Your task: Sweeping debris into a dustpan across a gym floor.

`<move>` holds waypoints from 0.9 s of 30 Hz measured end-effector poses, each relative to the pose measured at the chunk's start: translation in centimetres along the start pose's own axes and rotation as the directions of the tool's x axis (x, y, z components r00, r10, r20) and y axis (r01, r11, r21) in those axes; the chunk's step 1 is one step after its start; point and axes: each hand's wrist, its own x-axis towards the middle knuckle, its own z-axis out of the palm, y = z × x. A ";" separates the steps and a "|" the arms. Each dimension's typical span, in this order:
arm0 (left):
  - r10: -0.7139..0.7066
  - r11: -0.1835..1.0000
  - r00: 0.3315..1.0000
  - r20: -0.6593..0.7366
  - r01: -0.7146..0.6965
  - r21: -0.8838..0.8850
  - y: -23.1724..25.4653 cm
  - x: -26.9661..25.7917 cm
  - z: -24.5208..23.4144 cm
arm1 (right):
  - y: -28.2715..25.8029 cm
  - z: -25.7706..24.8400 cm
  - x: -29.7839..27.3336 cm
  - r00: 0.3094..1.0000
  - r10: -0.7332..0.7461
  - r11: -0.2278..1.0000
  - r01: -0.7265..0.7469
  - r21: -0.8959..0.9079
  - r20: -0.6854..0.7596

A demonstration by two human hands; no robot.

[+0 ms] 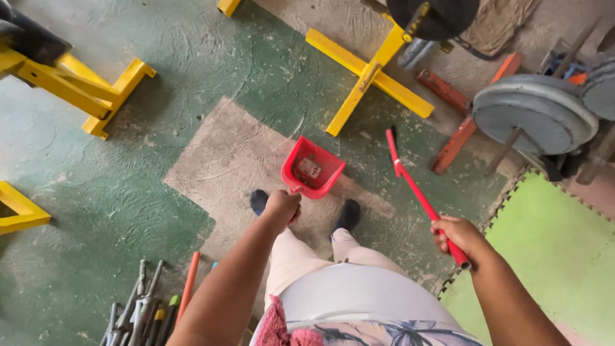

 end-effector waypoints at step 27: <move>-0.031 0.999 0.979 -0.200 0.029 -0.015 6.4 0.0 10.3 | -12.4 10.9 11.3 0.995 -0.092 0.985 0.084 -0.154 -0.045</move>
